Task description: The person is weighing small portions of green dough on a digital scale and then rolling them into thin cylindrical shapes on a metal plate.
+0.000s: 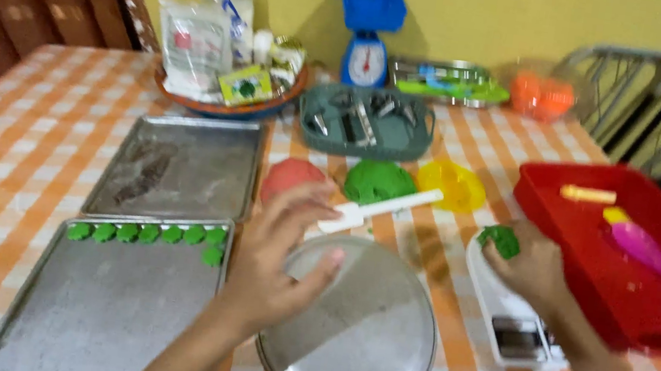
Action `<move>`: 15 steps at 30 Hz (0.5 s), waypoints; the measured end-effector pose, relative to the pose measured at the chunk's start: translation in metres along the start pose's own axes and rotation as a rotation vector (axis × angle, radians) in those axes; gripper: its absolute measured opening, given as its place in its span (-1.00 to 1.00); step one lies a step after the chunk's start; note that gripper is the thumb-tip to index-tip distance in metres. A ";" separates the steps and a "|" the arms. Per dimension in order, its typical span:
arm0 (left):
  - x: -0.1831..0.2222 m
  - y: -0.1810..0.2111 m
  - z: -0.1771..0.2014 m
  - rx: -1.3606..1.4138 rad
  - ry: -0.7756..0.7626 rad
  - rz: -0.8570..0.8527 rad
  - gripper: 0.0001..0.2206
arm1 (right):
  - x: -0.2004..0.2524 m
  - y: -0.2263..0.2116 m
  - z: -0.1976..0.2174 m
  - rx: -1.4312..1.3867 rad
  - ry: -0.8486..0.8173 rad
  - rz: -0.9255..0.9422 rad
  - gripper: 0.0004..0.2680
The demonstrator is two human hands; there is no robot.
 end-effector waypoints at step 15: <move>0.057 -0.077 -0.098 1.285 0.669 1.316 -0.55 | -0.019 -0.312 0.030 -0.401 -0.189 0.323 -0.28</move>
Point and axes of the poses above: each hand's wrist, its own x-axis away from the middle knuckle, its own z-axis out of the back of the hand, y = z × x, the point moved 2 cm from there along -x, towards the middle knuckle
